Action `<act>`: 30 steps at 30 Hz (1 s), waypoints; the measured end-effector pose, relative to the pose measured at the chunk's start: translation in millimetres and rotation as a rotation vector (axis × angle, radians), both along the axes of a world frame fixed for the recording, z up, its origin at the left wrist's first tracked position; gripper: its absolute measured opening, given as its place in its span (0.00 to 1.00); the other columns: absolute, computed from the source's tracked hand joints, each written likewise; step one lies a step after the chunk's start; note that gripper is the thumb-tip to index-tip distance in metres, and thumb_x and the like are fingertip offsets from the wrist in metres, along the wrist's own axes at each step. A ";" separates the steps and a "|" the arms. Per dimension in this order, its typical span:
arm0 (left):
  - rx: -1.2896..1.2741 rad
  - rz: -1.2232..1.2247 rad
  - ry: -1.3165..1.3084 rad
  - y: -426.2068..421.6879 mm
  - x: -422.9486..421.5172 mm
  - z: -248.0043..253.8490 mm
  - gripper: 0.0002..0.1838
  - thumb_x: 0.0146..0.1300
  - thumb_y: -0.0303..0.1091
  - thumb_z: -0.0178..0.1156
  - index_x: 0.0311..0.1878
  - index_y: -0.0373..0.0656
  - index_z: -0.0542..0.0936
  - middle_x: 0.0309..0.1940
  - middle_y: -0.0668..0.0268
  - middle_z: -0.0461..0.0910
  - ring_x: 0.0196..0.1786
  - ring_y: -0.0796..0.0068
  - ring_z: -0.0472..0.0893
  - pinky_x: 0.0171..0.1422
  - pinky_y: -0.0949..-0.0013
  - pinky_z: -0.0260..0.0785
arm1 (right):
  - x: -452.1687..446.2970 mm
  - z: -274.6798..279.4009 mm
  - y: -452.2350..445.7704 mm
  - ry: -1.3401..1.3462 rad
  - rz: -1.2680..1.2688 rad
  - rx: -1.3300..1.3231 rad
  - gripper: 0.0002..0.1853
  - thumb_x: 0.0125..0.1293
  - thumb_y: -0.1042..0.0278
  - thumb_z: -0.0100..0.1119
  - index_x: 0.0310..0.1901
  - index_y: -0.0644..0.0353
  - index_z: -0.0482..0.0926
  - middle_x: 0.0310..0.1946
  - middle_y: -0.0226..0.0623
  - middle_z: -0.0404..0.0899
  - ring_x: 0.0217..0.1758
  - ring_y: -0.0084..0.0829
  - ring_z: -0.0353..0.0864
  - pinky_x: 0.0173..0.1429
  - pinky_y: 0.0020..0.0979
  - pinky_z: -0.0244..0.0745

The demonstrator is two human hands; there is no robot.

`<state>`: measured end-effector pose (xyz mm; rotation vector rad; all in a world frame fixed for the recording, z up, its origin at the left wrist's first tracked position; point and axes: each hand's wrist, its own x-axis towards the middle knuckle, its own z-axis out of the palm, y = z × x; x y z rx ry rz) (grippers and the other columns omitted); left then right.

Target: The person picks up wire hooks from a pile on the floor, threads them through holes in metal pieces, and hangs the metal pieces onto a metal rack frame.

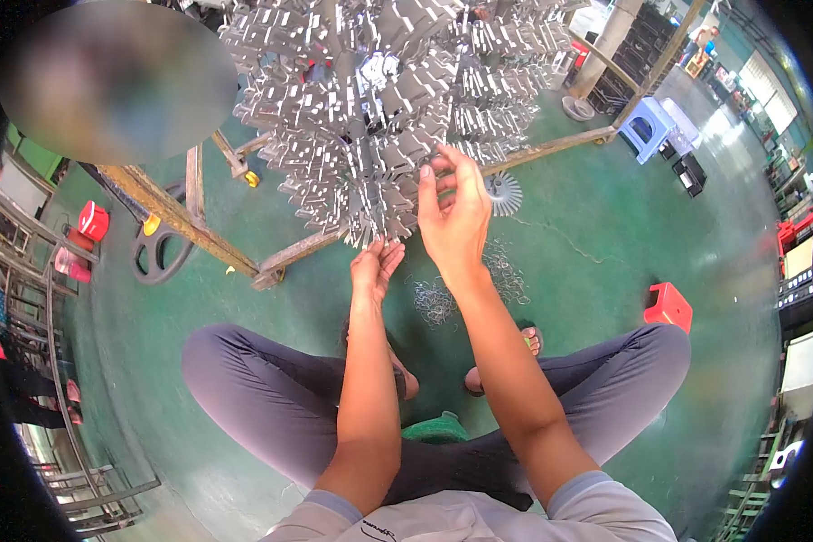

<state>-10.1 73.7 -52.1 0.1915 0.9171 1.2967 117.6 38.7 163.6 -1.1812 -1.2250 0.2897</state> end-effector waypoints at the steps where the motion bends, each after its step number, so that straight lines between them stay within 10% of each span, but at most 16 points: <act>1: 0.003 -0.003 0.000 0.7 -0.5 -0.5 0.13 0.77 0.32 0.60 0.53 0.29 0.78 0.45 0.45 0.86 0.45 0.52 0.90 0.49 0.58 0.89 | 1.6 2.6 4.1 -0.006 0.039 0.062 0.13 0.70 0.74 0.63 0.55 0.61 0.84 0.47 0.41 0.84 0.37 0.43 0.85 0.43 0.41 0.82; 9: -0.017 -0.004 0.004 8.4 -4.7 -2.3 0.14 0.75 0.35 0.64 0.52 0.32 0.78 0.45 0.47 0.86 0.45 0.53 0.90 0.48 0.58 0.89 | 13.1 6.6 20.4 -0.415 -0.096 0.256 0.14 0.65 0.72 0.67 0.52 0.59 0.85 0.44 0.41 0.81 0.48 0.43 0.81 0.51 0.42 0.78; 22: -0.024 -0.030 0.005 20.0 -7.9 -10.6 0.18 0.78 0.35 0.60 0.58 0.28 0.76 0.48 0.47 0.84 0.50 0.52 0.88 0.53 0.55 0.89 | -5.7 53.7 37.8 -0.152 0.179 0.091 0.11 0.75 0.63 0.61 0.47 0.63 0.85 0.30 0.48 0.85 0.32 0.48 0.86 0.40 0.43 0.78; 30: -0.001 0.027 -0.037 20.7 -4.6 -7.5 0.12 0.80 0.29 0.53 0.56 0.30 0.75 0.50 0.43 0.84 0.51 0.51 0.88 0.55 0.55 0.88 | 4.9 2.3 14.2 -0.060 0.053 0.083 0.11 0.75 0.67 0.65 0.53 0.62 0.85 0.26 0.24 0.81 0.26 0.12 0.73 0.30 0.21 0.69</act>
